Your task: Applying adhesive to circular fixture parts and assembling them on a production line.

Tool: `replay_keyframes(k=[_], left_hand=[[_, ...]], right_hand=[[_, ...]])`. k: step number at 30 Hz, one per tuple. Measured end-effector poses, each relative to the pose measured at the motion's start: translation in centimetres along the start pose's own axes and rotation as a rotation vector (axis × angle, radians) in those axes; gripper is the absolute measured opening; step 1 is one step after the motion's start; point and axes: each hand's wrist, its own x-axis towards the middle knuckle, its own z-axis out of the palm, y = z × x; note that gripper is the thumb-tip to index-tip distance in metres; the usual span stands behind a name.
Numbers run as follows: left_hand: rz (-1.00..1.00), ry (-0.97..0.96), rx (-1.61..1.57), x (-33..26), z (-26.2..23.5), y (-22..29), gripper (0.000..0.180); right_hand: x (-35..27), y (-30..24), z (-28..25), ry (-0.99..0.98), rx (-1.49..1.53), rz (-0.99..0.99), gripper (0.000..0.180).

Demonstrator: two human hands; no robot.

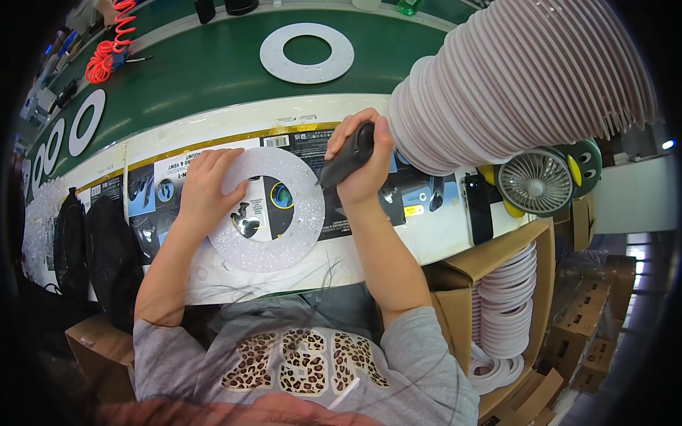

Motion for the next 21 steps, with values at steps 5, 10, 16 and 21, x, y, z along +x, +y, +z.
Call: replay_keyframes(k=[5, 10, 16, 21], left_hand=[[-0.019, 0.005, -0.004, 0.1, -0.1, -0.1, 0.047], [-0.085, 0.066, 0.065, -0.1, 0.1, -0.9, 0.046], [-0.098, 0.074, 0.075, 0.0, 0.2, -0.7, 0.045], [-0.101, 0.073, 0.081, 0.0, 0.2, -0.7, 0.045]], right_hand=[[0.0, -0.8, 0.2, 0.000, 0.046, -0.032, 0.039], [-0.5, -0.7, 1.2, -0.038, 0.119, -0.025, 0.042], [-1.5, -0.7, 2.1, -0.157, 0.152, 0.102, 0.041], [-2.0, -0.7, 2.8, -0.177, 0.166, 0.140, 0.042]])
